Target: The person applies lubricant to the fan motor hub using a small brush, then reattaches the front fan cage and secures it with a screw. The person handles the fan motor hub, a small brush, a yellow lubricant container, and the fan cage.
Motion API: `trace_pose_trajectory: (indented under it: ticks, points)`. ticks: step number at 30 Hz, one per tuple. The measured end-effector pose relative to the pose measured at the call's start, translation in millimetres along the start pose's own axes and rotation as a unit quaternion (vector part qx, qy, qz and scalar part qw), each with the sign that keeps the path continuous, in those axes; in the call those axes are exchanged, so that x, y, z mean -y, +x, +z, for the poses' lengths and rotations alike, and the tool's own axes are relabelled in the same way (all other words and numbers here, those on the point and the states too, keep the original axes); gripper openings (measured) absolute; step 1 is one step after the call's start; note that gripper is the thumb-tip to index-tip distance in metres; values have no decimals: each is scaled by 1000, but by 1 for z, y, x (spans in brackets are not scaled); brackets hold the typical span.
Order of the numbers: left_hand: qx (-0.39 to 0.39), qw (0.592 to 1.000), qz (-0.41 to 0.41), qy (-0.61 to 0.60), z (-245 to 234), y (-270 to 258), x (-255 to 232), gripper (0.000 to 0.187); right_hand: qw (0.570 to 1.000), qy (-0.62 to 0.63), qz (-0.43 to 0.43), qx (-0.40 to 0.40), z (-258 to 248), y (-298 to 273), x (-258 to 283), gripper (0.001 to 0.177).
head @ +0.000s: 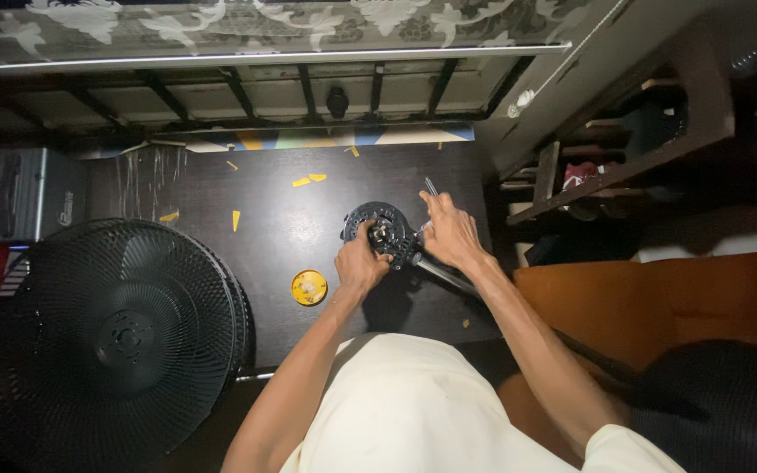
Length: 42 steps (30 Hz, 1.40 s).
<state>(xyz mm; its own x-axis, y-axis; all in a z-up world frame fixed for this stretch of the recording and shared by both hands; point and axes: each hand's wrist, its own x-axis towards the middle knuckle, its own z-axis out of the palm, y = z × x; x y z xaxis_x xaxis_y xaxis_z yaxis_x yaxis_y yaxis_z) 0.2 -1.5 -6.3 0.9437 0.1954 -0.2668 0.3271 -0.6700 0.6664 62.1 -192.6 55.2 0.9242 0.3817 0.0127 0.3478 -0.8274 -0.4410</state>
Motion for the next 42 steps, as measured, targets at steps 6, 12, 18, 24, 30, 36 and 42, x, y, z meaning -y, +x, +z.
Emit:
trace_pose_trajectory:
  ticks: [6,12,18,24,30,36,42]
  points:
    - [-4,1000,2,-5,-1,-1,0,78,1000,-11,3,-5,1,-5,5,52]
    - [9,1000,-5,-1,-4,-1,-3,79,999,-26,11,-16,6,-1,4,45]
    - [-13,1000,12,-2,-4,-2,-2,80,999,-27,-12,-22,8,-2,1,42]
    - [-12,1000,5,1,0,0,0,80,999,-4,-28,-18,10,-3,1,40]
    - [-10,1000,-3,-2,1,0,0,80,998,-2,-36,-54,11,-2,5,38]
    - [-8,1000,-5,-5,-1,-1,-2,81,997,-8,-16,-78,18,-4,-3,44]
    - [-1,1000,-5,-8,-1,-2,0,82,995,-13,-12,-96,26,-5,-5,43]
